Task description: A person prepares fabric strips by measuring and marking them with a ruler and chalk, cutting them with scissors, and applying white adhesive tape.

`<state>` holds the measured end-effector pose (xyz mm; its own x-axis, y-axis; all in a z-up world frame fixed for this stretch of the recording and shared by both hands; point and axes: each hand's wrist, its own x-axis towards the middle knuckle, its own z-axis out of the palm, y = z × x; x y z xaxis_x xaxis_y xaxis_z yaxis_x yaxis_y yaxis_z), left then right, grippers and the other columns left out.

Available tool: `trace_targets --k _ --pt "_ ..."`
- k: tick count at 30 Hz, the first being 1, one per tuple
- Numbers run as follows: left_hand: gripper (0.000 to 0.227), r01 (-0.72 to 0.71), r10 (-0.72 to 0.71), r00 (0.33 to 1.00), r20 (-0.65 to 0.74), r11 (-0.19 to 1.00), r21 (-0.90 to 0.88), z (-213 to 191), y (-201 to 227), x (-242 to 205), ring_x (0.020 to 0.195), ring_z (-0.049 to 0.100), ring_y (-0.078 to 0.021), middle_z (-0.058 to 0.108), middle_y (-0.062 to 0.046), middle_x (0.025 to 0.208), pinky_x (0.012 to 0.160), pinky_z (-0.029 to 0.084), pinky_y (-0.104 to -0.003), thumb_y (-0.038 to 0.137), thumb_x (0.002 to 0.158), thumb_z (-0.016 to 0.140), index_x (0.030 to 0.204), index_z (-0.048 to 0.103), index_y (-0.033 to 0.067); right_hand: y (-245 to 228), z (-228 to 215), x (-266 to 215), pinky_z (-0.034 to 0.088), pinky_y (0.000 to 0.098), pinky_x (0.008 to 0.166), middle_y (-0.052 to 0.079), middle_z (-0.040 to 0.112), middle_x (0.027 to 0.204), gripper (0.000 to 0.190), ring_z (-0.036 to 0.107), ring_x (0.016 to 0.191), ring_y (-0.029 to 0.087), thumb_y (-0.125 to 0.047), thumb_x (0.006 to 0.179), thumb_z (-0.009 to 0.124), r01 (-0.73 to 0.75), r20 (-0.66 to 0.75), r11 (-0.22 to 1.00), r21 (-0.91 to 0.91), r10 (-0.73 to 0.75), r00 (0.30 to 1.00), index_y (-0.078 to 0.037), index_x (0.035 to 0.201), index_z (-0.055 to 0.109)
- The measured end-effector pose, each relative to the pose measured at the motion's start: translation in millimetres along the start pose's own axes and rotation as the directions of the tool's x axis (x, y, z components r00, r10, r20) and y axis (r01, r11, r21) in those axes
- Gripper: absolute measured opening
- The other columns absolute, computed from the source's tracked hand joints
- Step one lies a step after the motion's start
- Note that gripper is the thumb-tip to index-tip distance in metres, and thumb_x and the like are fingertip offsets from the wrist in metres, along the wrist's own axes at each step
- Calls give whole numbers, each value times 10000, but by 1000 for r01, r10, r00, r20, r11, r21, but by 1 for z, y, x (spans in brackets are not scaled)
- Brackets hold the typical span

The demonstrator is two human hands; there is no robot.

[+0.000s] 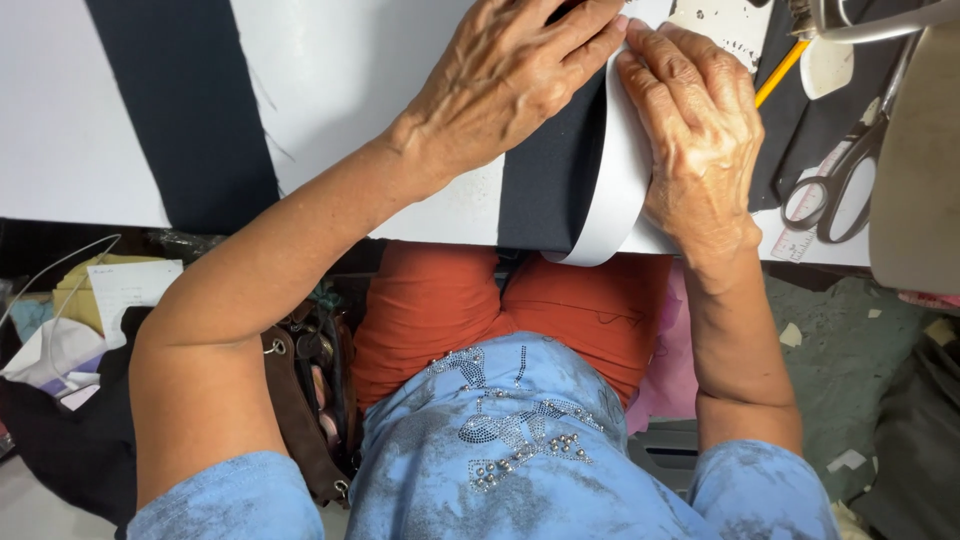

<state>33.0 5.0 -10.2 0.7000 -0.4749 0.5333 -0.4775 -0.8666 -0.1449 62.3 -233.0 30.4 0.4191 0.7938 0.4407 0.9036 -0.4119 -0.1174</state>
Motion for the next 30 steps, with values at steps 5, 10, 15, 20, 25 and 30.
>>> trace_targets --k 5,10,15,20,25,30 --pt "277 21 -21 1000 -10 1000 -6 1 1 -2 1199 643 -147 685 61 1448 846 553 -285 146 1111 738 1385 748 188 -1 2 0 567 518 1043 217 723 1467 307 702 1276 434 -10 1206 519 -30 4 999 -12 30 1000 125 1343 758" --pt "239 3 -5 1000 -16 996 -92 -2 -1 1 1287 621 -217 690 -10 1456 994 527 -353 141 1152 747 1391 743 126 -1 0 2 557 516 1061 217 719 1461 299 692 1291 438 -24 1222 513 -55 22 998 6 54 998 122 1329 751" --pt "225 -14 12 999 -44 999 -42 -6 -5 2 1264 625 -216 702 -18 1364 1025 519 -343 113 1137 791 1358 755 129 -2 1 4 544 492 1078 214 735 1437 319 707 1274 430 -28 1211 497 -56 21 998 8 56 998 123 1323 754" --pt "242 20 -21 1000 -20 998 -60 -2 -2 -2 1276 613 -213 686 -17 1403 983 534 -345 134 1137 759 1378 751 146 -5 2 4 559 501 1074 219 738 1431 303 705 1268 429 -7 1214 515 -38 -1 999 -5 38 999 131 1313 767" --pt "223 33 -39 997 -64 995 -89 3 -1 -2 1269 619 -209 692 -13 1407 986 529 -356 135 1130 781 1353 768 134 -5 2 4 559 500 1071 220 741 1432 305 705 1276 427 -7 1206 527 -35 0 999 -15 35 999 130 1340 764" --pt "178 76 -78 995 -56 997 -32 -2 0 1 1160 643 -149 691 75 1408 851 520 -290 201 1156 736 1331 764 207 -5 2 3 541 521 1078 221 712 1466 326 699 1275 454 -58 1215 506 -51 21 999 1 51 998 118 1353 743"
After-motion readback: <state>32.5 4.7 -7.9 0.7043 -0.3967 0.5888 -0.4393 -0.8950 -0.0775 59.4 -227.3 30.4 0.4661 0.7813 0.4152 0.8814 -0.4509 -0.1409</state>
